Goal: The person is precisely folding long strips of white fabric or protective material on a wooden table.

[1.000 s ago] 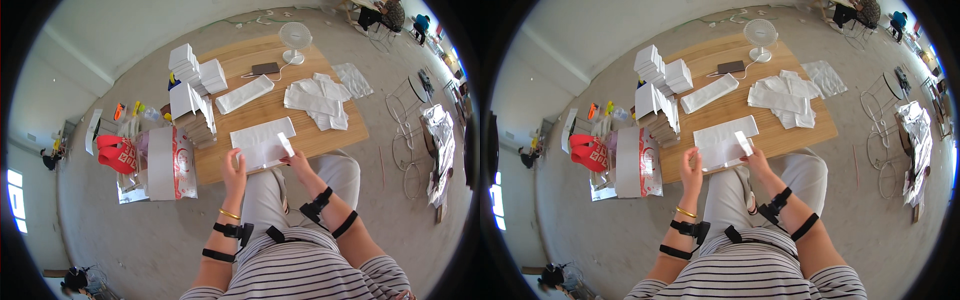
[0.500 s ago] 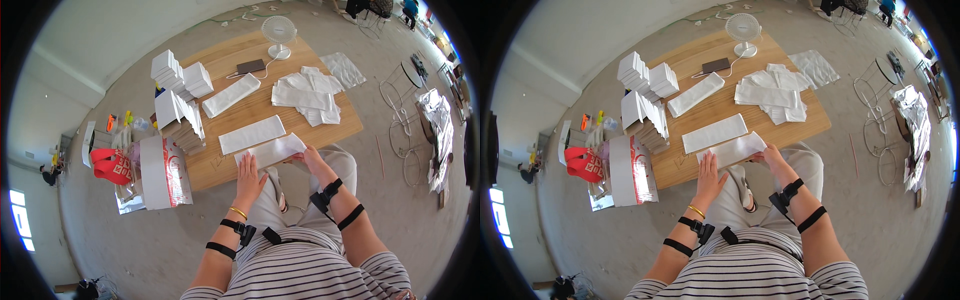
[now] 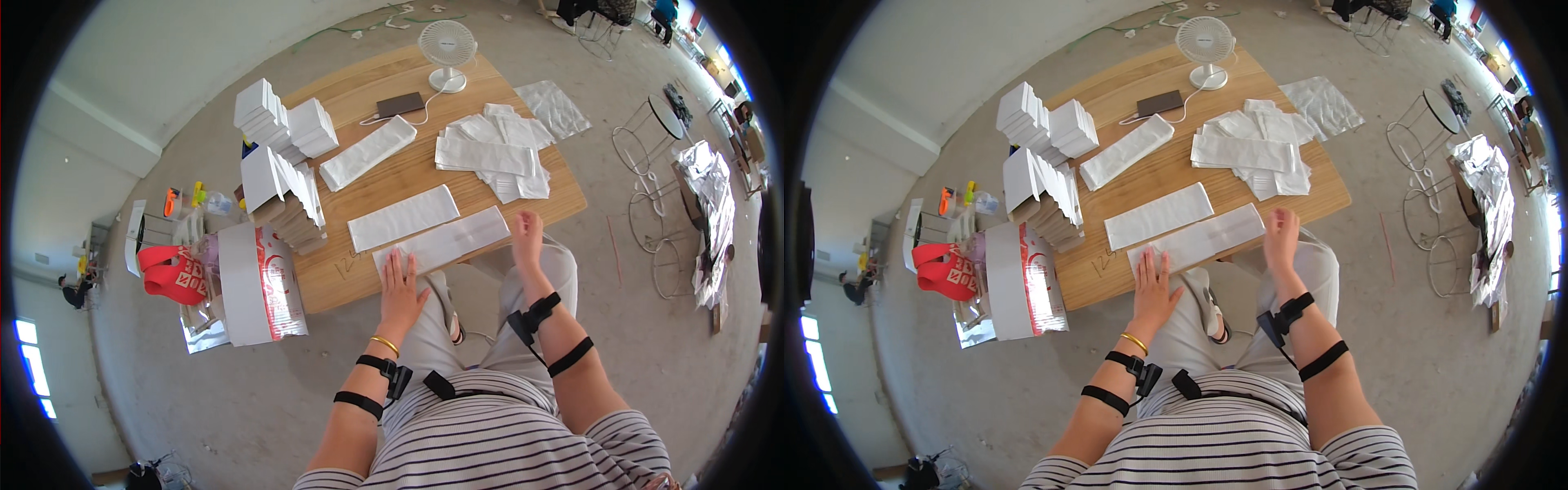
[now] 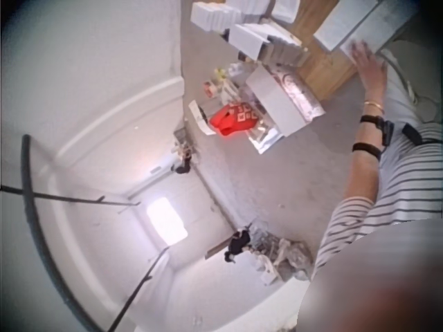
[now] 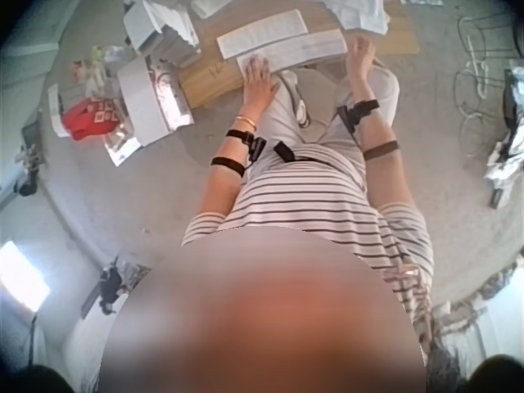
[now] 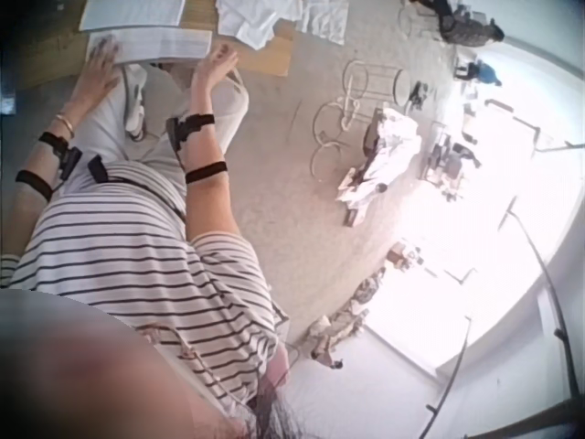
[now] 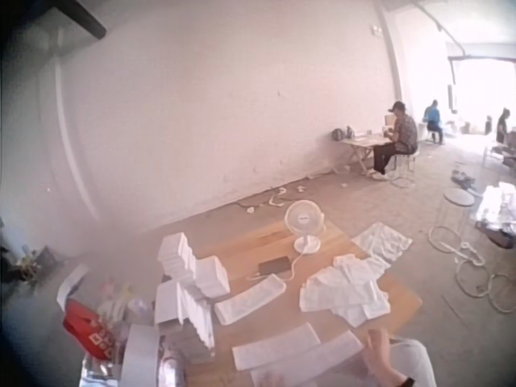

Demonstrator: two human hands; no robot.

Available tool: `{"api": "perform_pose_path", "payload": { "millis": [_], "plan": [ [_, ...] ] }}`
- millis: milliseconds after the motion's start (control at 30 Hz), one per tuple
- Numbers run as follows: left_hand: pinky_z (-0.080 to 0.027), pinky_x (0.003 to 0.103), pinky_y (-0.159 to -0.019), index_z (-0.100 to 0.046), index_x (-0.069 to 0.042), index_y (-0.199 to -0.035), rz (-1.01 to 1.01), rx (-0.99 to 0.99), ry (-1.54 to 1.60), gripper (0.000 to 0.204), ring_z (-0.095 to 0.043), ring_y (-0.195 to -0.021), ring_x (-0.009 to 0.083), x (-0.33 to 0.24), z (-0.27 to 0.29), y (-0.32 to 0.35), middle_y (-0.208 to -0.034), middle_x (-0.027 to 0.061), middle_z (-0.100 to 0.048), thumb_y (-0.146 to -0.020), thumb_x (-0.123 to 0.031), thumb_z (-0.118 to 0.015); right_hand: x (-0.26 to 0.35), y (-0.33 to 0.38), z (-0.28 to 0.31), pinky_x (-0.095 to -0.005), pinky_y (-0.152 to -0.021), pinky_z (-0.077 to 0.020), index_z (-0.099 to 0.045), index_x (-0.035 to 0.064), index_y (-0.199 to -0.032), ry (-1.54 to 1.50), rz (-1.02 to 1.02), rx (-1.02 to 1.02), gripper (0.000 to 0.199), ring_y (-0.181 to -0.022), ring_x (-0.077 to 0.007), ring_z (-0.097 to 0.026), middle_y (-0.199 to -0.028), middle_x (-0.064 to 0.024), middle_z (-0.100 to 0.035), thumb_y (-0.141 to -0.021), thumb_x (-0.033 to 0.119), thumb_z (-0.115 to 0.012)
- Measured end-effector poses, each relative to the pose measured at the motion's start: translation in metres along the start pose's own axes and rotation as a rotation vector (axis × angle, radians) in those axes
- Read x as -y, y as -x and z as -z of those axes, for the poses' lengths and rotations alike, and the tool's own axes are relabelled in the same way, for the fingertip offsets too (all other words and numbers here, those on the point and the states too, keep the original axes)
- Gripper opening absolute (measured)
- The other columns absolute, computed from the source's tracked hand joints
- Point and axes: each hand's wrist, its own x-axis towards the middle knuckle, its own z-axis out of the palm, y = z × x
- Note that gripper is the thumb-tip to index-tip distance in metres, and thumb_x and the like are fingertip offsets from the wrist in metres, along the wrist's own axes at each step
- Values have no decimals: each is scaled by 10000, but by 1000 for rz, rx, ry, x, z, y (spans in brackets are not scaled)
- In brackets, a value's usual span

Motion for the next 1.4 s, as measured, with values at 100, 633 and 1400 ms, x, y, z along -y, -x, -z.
{"api": "perform_pose_path", "payload": {
  "millis": [100,633,1400],
  "plan": [
    [-114,523,-1207,-109,-74,-1577,-10,-26,21,904,-79,-1473,486,1,-1,0,-1592,318,-39,-916,-428,-615,8,31,-21,-450,-1017,-425,-613,69,-1174,388,666,315,364,-1148,-335,-535,-1284,-146,-565,-840,198,-678],
    [-141,535,-1199,-197,-145,-1571,71,-94,47,938,-102,-1466,493,-4,-1,1,-1568,342,-91,-818,-294,-737,17,84,-72,-475,-1230,-95,-193,137,-1567,1101,985,734,995,-1511,-283,-144,-1625,-95,-202,-799,489,-718],
    [-189,531,-1186,-52,63,-1533,-23,-172,459,945,-145,-1469,470,-59,31,-25,-1591,316,-62,-884,-235,-671,32,66,-26,-483,-1225,-121,-307,128,-1525,845,752,508,878,-1508,-298,-151,-1611,-125,-219,-778,305,-733]
  ]
}}
